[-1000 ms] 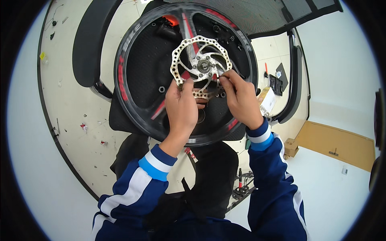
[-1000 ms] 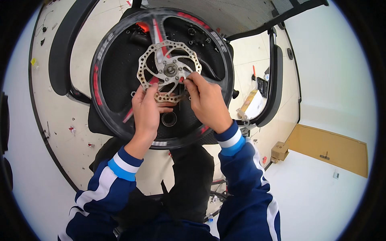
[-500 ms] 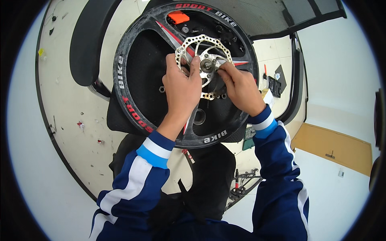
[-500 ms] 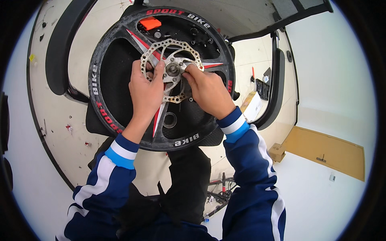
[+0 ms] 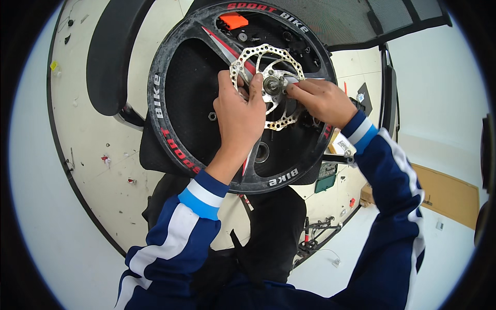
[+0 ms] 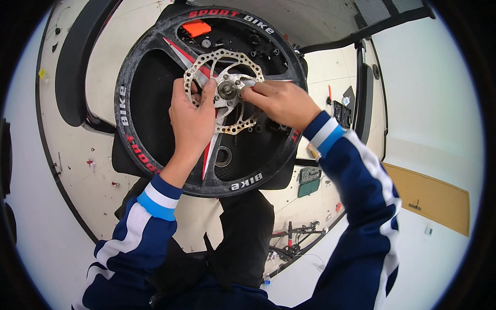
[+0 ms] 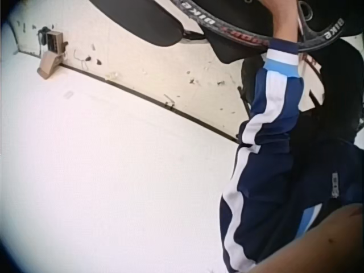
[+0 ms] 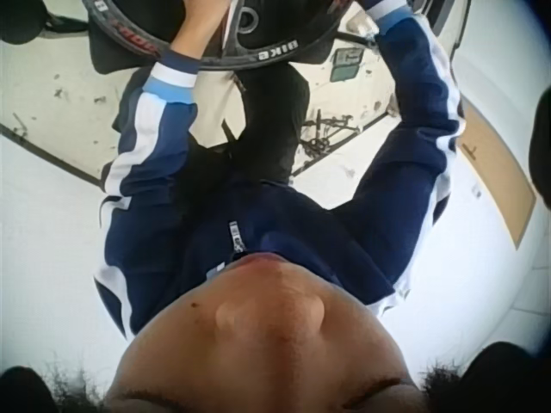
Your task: The person assembles a bicycle wheel by inserting small metal rings into the hub area of a disc brake rotor. They use a small metal tool to press the rings into place and later use a white cloth to wipe the rotor surface. The wheel remains on a chair throughout the process.
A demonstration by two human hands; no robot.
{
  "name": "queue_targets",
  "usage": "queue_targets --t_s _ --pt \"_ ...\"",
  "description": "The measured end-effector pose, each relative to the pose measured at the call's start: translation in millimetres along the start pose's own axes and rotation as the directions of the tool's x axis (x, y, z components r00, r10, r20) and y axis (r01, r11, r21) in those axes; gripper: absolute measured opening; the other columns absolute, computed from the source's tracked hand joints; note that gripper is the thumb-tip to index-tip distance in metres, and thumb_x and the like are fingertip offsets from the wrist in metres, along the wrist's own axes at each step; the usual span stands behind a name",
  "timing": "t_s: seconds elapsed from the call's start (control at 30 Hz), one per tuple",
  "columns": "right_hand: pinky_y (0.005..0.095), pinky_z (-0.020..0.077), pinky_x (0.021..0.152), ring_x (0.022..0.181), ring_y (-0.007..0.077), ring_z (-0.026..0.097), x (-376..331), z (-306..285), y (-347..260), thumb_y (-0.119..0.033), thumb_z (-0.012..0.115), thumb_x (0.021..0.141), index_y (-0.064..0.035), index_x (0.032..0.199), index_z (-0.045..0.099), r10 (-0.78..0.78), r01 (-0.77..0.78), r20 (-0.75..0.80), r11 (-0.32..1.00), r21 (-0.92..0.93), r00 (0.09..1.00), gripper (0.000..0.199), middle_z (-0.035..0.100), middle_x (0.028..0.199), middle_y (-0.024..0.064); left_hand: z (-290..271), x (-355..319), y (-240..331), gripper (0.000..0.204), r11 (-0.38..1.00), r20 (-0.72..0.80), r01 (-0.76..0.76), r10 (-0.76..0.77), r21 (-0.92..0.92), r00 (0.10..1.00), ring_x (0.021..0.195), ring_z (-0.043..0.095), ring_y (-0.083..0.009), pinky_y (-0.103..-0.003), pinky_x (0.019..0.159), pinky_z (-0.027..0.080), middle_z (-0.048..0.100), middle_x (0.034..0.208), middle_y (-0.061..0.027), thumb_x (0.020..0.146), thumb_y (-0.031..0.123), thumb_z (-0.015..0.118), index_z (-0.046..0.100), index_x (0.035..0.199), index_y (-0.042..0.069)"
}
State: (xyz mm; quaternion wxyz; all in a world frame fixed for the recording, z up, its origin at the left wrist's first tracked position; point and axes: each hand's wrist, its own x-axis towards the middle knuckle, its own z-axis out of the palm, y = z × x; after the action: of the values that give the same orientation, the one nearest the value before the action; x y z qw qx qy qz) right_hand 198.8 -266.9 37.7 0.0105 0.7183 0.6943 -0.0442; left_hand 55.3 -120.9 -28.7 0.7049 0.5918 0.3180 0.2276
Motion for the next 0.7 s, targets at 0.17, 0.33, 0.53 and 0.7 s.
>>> queue_targets --t_s 0.17,0.33,0.53,0.7 --pt "0.0392 0.0553 0.069 0.078 0.0281 0.065 13 -5 23 -0.009 0.063 0.085 -0.0104 0.112 0.056 -0.221 0.226 0.074 0.971 -0.075 0.972 0.028 0.058 0.084 0.008 -1 -1 0 0.027 1.0 -0.003 0.018 -0.018 0.016 1.0 0.059 0.067 -0.019 -0.034 0.055 0.049 0.063 0.07 -0.0123 0.097 0.018 0.068 0.048 0.094 0.001" --pt "0.0382 0.052 0.064 0.075 0.027 0.06 27 -17 39 -0.009 0.066 0.082 -0.0085 0.108 0.056 -0.427 0.449 0.168 0.884 -0.131 0.889 0.028 0.052 0.079 0.0085 3 -2 -2 0.03 0.997 -0.043 -0.061 0.063 0.055 0.997 0.056 0.064 -0.0173 -0.033 0.052 0.047 0.06 0.068 -0.0102 0.096 0.019 0.07 0.047 0.093 0.001" --pt "0.0421 0.0558 0.067 0.078 0.0319 0.067 5 1 14 -0.007 0.064 0.083 -0.007 0.115 0.055 -0.122 0.12 0.076 0.992 0.035 0.99 0.033 0.064 0.088 0.0113 5 -5 -5 0.031 0.995 -0.072 -0.063 0.069 0.072 0.995 0.053 0.061 -0.018 -0.034 0.051 0.046 0.058 0.068 -0.0093 0.097 0.021 0.07 0.047 0.094 0.001" --pt "0.048 0.0535 0.064 0.075 0.0416 0.067 -3 20 -40 0.0 0.058 0.087 -0.003 0.113 0.053 0.359 -0.342 -0.062 0.92 0.189 0.931 0.027 0.067 0.087 0.0205 11 -12 -12 0.03 0.995 -0.122 -0.098 0.101 0.031 0.987 0.058 0.064 -0.0236 -0.036 0.055 0.048 0.059 0.071 -0.0106 0.098 0.021 0.068 0.046 0.097 0.001"
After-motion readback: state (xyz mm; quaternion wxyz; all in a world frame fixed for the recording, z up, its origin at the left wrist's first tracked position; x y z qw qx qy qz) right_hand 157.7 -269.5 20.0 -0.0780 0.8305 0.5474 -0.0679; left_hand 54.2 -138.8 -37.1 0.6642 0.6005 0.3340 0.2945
